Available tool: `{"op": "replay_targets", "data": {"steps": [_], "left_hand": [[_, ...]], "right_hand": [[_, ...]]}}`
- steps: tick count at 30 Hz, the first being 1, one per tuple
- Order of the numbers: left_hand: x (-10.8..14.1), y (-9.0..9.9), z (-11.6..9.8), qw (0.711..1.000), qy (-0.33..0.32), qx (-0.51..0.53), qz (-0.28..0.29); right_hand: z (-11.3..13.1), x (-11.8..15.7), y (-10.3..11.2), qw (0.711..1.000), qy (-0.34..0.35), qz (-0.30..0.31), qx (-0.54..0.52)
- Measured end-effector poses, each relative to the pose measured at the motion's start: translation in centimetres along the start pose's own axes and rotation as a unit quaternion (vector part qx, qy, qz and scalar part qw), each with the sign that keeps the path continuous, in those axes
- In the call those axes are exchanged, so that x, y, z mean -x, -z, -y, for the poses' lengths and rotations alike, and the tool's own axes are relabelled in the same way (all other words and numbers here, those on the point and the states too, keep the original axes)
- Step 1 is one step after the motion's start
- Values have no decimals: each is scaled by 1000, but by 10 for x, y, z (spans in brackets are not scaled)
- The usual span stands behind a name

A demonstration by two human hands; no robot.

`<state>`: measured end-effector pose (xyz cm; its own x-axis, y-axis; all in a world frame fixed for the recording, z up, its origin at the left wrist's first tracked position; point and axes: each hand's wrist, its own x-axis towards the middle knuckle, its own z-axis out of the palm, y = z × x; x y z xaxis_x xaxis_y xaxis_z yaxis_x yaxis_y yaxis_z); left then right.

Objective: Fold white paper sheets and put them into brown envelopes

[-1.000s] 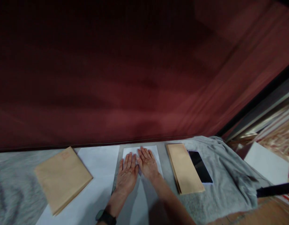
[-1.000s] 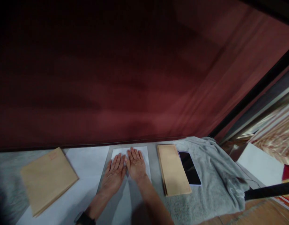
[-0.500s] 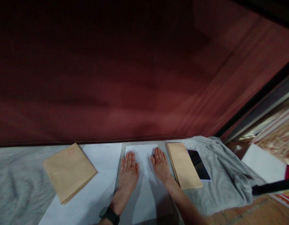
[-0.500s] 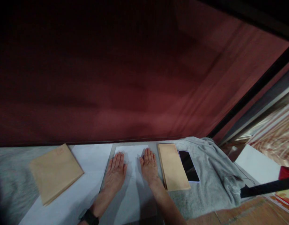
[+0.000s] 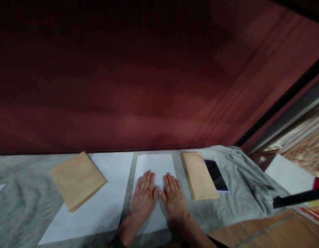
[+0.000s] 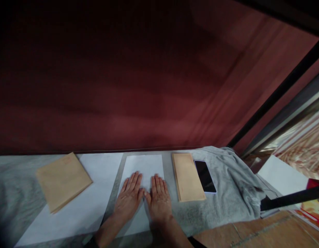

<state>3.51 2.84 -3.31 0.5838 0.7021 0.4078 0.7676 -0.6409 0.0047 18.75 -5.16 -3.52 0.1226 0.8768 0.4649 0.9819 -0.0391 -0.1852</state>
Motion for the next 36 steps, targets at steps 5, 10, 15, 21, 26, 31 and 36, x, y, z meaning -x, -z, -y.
{"op": "replay_targets", "data": {"steps": [5,10,15,21,26,31,36], "left_hand": [[3,9,14,999,32,5,12],[7,11,11,999,52,-9,3],[24,15,-13,999,-29,-4,-26],[39,20,-13,997,-65,-12,-42],[41,24,0,998,-37,-11,-56],[41,21,9,999,1,2,-38],[21,17,10,998,52,20,17]], "right_hand": [[-6,5,3,1000,-13,-21,17],[-8,8,7,999,-29,-22,21],[9,11,14,999,36,23,-29],[14,16,16,997,63,31,-29],[2,17,19,999,33,23,-5],[-4,20,18,1000,15,20,3],[0,16,15,1000,-6,20,7]]}}
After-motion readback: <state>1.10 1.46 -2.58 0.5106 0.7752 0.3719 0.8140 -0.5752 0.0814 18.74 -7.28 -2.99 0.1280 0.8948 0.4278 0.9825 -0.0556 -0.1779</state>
